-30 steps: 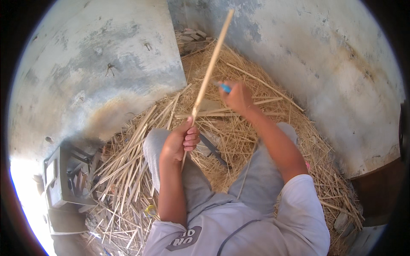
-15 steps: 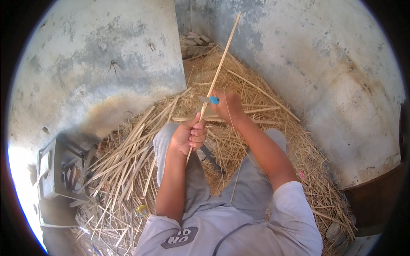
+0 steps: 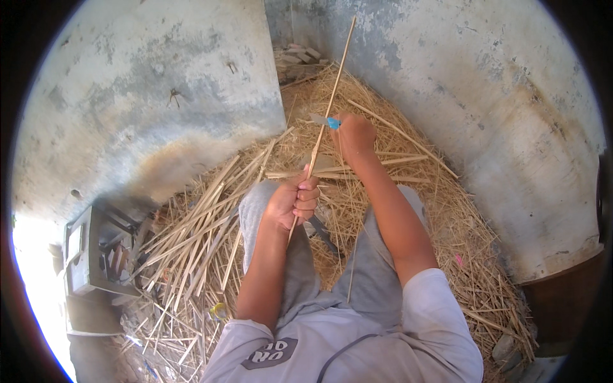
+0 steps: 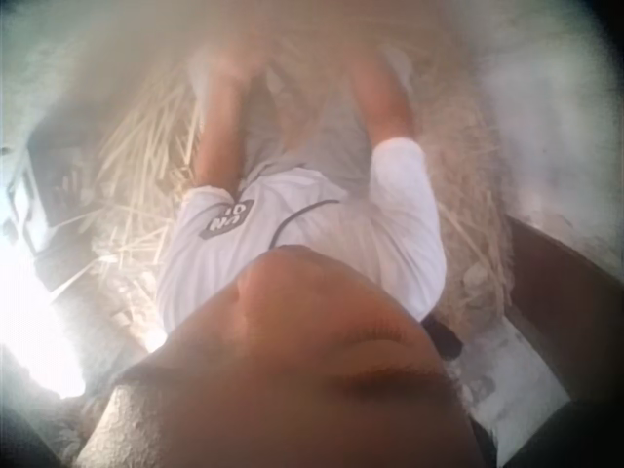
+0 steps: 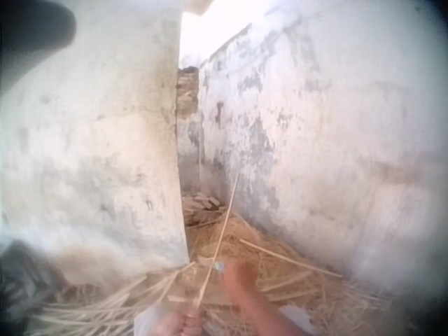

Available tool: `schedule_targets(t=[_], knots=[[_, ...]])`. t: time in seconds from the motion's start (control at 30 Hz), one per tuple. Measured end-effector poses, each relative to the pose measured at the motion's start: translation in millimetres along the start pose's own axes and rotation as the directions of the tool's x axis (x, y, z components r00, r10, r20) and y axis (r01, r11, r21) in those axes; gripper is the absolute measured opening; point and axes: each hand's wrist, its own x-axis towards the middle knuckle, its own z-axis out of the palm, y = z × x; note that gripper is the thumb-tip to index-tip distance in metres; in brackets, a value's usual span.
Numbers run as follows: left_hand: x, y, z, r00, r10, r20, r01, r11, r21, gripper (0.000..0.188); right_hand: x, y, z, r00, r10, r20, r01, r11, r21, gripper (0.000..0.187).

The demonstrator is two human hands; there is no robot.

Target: The person sits on a straw-covered floor and uses a knife to shave the surface of a long bamboo stick. They hold the stick with one hand and scrape the blade along its length to remove the outer layer, occasionally rotating the stick to work on different sides.

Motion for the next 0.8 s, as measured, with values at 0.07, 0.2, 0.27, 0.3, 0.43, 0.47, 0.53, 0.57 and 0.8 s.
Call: schedule_targets(t=[0.07, 0.2, 0.27, 0.3, 0.43, 0.47, 0.53, 0.57, 0.8], knots=[[3, 0, 1, 0.999, 0.003, -0.034, -0.002, 1.000, 0.030, 0.047, 5, 6, 2, 0.999, 0.030, 0.027, -0.027, 0.995, -0.096, 0.011], [-1, -6, 9, 0.979, 0.057, -0.194, -0.017, 0.980, 0.198, 0.048, 22, 10, -8, 0.984, 0.155, 0.089, -0.149, 0.986, -0.070, 0.012], [-6, -5, 13, 0.951, 0.100, -0.292, -0.018, 0.962, 0.271, 0.048, 24, 16, -9, 0.996, 0.086, 0.039, -0.084, 0.995, -0.053, 0.011], [-9, -5, 14, 0.935, 0.126, -0.333, -0.011, 0.945, 0.326, 0.048, 28, 22, -7, 0.984, 0.171, 0.052, -0.169, 0.984, -0.056, 0.012], [-25, -18, 5, 0.935, 0.071, -0.347, 0.079, 0.913, 0.400, 0.047, 48, 54, -5, 0.968, 0.234, 0.091, -0.217, 0.962, -0.164, 0.017], [-28, -20, 5, 0.919, 0.095, -0.382, 0.081, 0.904, 0.420, 0.047, 49, 60, -6, 0.976, 0.186, 0.109, -0.161, 0.965, -0.207, 0.019], [-37, -24, 13, 0.885, 0.151, -0.441, 0.077, 0.885, 0.459, 0.047, 50, 75, -12, 0.942, 0.322, 0.098, -0.300, 0.934, -0.193, 0.021], [-42, -30, 11, 0.882, 0.145, -0.447, 0.100, 0.872, 0.479, 0.047, 53, 84, -19, 0.919, 0.386, 0.085, -0.366, 0.912, -0.185, 0.022], [-75, -37, 17, 0.879, 0.120, -0.461, 0.182, 0.811, 0.557, 0.051, 49, 166, -40, 0.836, 0.510, -0.203, -0.533, 0.842, -0.081, 0.017]])
